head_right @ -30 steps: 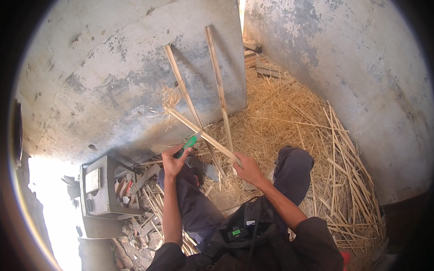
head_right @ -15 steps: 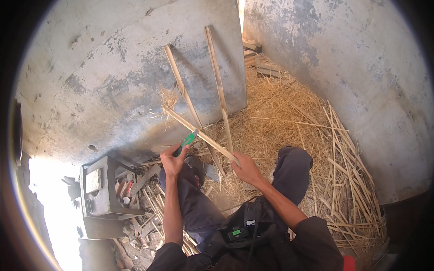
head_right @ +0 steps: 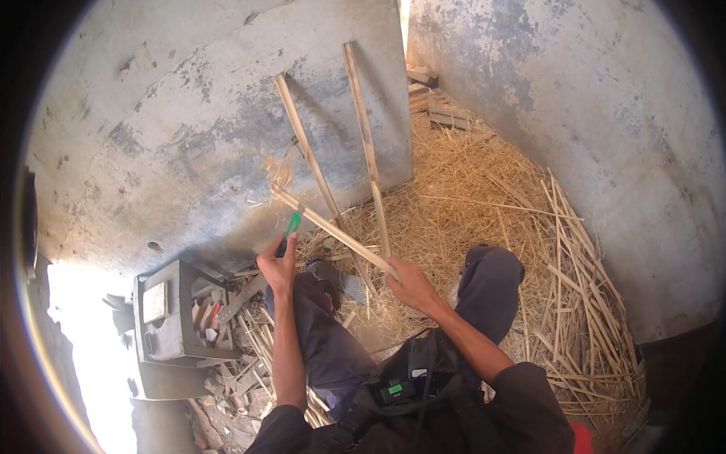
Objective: The person sits on a straw-covered floor and uses a green utility knife to peel the outer layer of a long bamboo stick. They hold the stick with one hand and scrape the blade along its length to remove the skin, creating thin strips of debris.
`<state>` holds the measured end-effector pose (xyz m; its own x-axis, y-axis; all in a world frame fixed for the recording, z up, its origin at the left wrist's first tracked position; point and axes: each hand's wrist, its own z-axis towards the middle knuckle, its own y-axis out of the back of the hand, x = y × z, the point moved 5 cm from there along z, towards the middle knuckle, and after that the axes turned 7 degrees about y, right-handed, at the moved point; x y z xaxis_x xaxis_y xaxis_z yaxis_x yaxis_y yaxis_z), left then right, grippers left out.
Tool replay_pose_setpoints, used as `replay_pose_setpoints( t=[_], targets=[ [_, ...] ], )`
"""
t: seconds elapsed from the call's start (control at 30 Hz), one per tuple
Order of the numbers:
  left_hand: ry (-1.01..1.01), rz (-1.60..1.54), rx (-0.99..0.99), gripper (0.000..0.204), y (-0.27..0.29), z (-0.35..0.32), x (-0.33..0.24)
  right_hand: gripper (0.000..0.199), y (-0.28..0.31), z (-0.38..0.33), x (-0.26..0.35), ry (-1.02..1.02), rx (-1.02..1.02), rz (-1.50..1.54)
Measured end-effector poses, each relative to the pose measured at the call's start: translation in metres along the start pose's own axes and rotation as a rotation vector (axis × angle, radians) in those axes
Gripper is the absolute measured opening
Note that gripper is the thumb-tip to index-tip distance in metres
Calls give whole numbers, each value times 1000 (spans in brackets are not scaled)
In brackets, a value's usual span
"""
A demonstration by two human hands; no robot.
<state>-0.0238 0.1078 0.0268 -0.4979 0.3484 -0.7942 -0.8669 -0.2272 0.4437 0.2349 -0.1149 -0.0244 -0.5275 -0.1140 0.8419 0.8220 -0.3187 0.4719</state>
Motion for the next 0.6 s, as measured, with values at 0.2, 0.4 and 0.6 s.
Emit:
replay_pose_setpoints(
  t=[0.2,0.4,0.6],
  targets=[
    [87,-36,-50,44,11,11,-4,25,-2,-3,1,13,3,0],
    [86,-15,-139,41,16,15,3,24,-8,-6,-5,65,1,-30],
    [76,-101,-82,40,17,15,2,25,-4,-5,3,-21,53,24]
  ],
)
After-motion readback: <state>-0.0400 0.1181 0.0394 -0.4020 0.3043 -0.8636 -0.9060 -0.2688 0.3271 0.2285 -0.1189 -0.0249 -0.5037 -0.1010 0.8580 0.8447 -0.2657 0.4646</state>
